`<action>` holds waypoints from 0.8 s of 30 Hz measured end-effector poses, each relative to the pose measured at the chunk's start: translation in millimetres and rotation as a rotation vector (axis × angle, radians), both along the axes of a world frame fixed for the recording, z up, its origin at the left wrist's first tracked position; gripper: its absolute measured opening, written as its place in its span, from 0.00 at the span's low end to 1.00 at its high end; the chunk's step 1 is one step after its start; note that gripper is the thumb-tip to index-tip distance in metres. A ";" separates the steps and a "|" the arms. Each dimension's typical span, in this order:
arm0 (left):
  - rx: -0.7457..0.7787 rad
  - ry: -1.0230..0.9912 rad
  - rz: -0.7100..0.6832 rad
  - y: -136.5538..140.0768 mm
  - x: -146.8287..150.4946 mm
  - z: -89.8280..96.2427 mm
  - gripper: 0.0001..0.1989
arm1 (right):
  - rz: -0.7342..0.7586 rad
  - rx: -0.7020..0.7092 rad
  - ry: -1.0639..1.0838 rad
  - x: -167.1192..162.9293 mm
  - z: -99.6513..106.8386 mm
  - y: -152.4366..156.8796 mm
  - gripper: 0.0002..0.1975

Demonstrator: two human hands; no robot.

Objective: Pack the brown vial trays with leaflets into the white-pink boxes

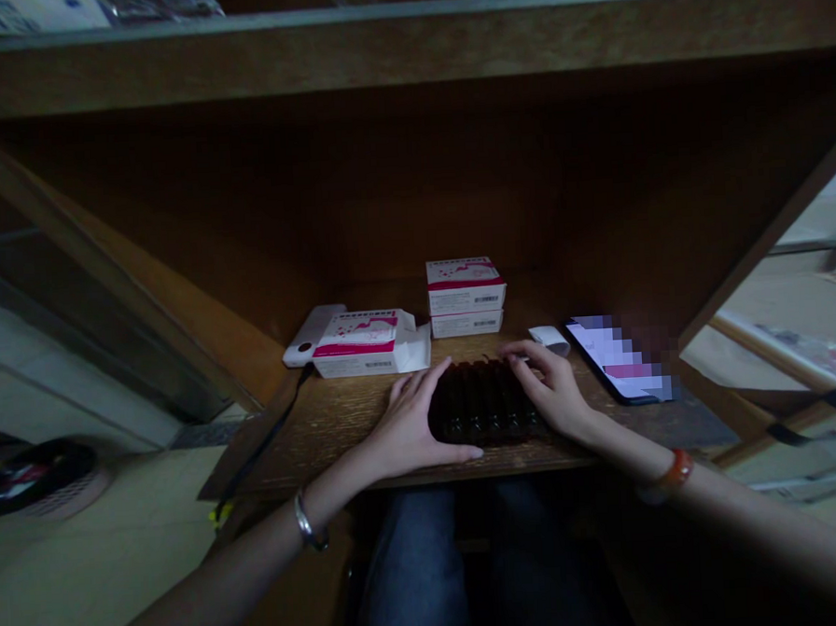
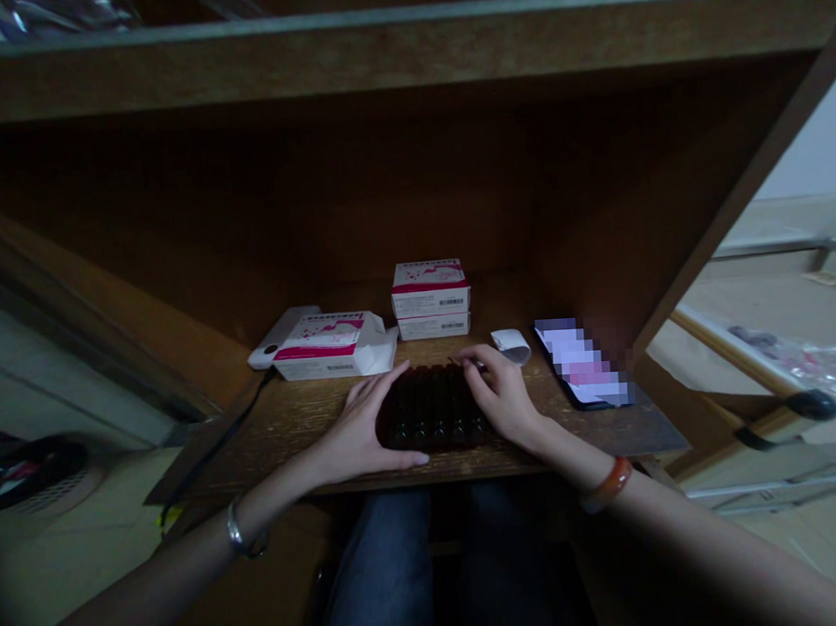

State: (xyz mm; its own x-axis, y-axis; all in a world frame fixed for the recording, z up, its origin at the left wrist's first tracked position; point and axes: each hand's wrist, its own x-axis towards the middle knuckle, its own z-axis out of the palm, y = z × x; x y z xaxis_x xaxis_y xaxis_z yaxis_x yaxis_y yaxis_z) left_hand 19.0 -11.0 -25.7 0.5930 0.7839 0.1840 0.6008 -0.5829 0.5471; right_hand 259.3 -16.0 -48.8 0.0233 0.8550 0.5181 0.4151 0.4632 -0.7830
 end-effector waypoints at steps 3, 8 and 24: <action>0.005 -0.005 -0.012 -0.4 -0.7 0.1 0.60 | 0.028 -0.030 -0.008 0.5 -0.1 -0.3 0.11; -0.006 0.002 -0.013 -0.5 -1.9 2.4 0.59 | 0.047 -0.043 -0.010 -0.4 5.1 -0.5 0.10; -0.215 -0.707 0.271 33.6 9.8 49.4 0.26 | -0.175 -0.187 0.554 7.3 31.6 45.2 0.23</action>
State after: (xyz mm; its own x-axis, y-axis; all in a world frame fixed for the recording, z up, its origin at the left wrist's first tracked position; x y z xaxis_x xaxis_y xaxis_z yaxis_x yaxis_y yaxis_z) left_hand 28.7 22.6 23.7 0.1748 0.9457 0.2742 0.1745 -0.3038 0.9366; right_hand 266.6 29.2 -17.2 0.3945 0.8896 0.2300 -0.0198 0.2584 -0.9658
